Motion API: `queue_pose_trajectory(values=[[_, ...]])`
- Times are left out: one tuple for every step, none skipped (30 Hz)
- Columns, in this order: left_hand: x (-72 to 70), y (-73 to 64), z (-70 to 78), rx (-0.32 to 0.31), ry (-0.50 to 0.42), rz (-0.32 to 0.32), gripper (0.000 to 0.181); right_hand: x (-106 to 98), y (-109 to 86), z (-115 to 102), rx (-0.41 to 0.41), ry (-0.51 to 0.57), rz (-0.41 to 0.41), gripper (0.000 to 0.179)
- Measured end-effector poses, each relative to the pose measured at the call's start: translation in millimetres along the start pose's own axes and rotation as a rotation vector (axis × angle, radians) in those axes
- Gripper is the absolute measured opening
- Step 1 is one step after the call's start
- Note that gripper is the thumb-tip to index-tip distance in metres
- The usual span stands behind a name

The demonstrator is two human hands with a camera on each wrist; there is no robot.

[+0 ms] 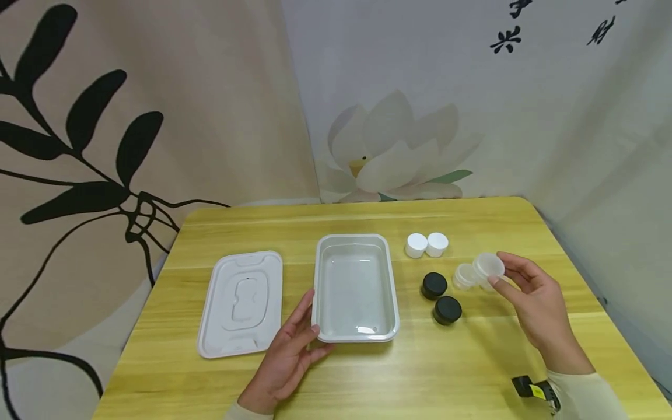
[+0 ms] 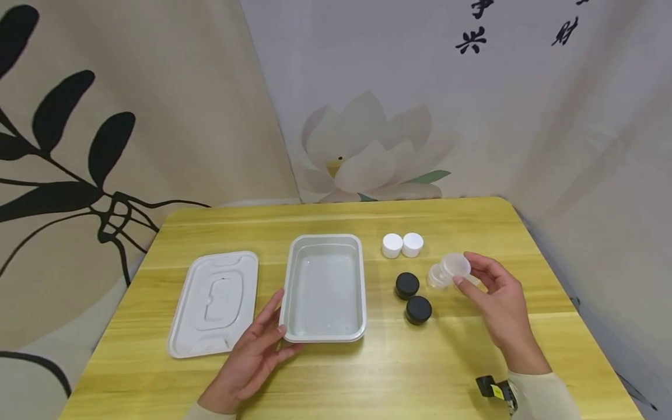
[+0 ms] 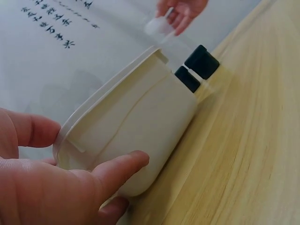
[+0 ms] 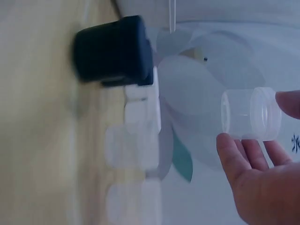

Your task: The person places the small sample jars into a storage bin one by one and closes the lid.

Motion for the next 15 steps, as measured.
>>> queue_pose_trajectory(values=[[0.5,-0.5,-0.2,0.000,0.005,-0.002,0.075,6,3.2,-2,0.000,-0.016,-0.012,0.046],[1.0,-0.9,-0.5,-0.001,0.009,-0.005,0.075,13,6.3,-4,0.002,-0.034,-0.023,0.045],[1.5,-1.2,-0.6,0.001,0.012,-0.007,0.075,20,9.4,-5,0.005,-0.054,-0.035,0.044],[1.8,-1.6,-0.6,0.003,0.018,-0.010,0.075,28,12.5,-6,0.008,-0.073,-0.050,0.044],[2.2,-1.7,-0.5,0.007,0.021,-0.015,0.075,37,15.7,-8,0.013,-0.089,-0.067,0.044],[2.7,-1.8,-0.2,0.011,0.022,-0.019,0.075,46,18.5,-9,0.018,-0.107,-0.086,0.044],[2.7,-1.8,-0.1,0.013,0.027,-0.021,0.075,56,21.7,-10,0.019,-0.129,-0.104,0.044],[2.9,-1.8,0.1,0.018,0.031,-0.026,0.076,66,24.9,-12,0.017,-0.150,-0.121,0.045],[2.8,-1.7,0.3,0.021,0.035,-0.027,0.076,76,28.4,-13,0.018,-0.167,-0.142,0.046],[2.8,-1.6,0.5,0.023,0.037,-0.025,0.076,85,32.3,-14,0.021,-0.180,-0.162,0.047],[2.7,-1.4,0.7,0.027,0.040,-0.024,0.076,95,36.1,-14,0.025,-0.202,-0.179,0.047],[2.5,-1.4,0.7,0.027,0.041,-0.018,0.076,105,40.0,-13,0.030,-0.225,-0.197,0.048],[2.0,-1.2,0.5,0.026,0.045,-0.011,0.076,114,43.9,-12,0.036,-0.243,-0.217,0.048],[2.1,-1.2,0.7,0.027,0.045,-0.007,0.075,123,47.8,-11,0.043,-0.259,-0.237,0.049],[1.9,-1.3,0.4,0.024,0.046,0.001,0.075,132,51.2,-9,0.049,-0.276,-0.256,0.049]])
Point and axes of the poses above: each hand's wrist, its own y-axis towards the middle knuckle, its own x-axis out of the palm, z = x × y, the point moved 10 cm from there along y, towards the middle knuckle, and after that the axes turned 8 degrees about x, right-handed, at the moved point
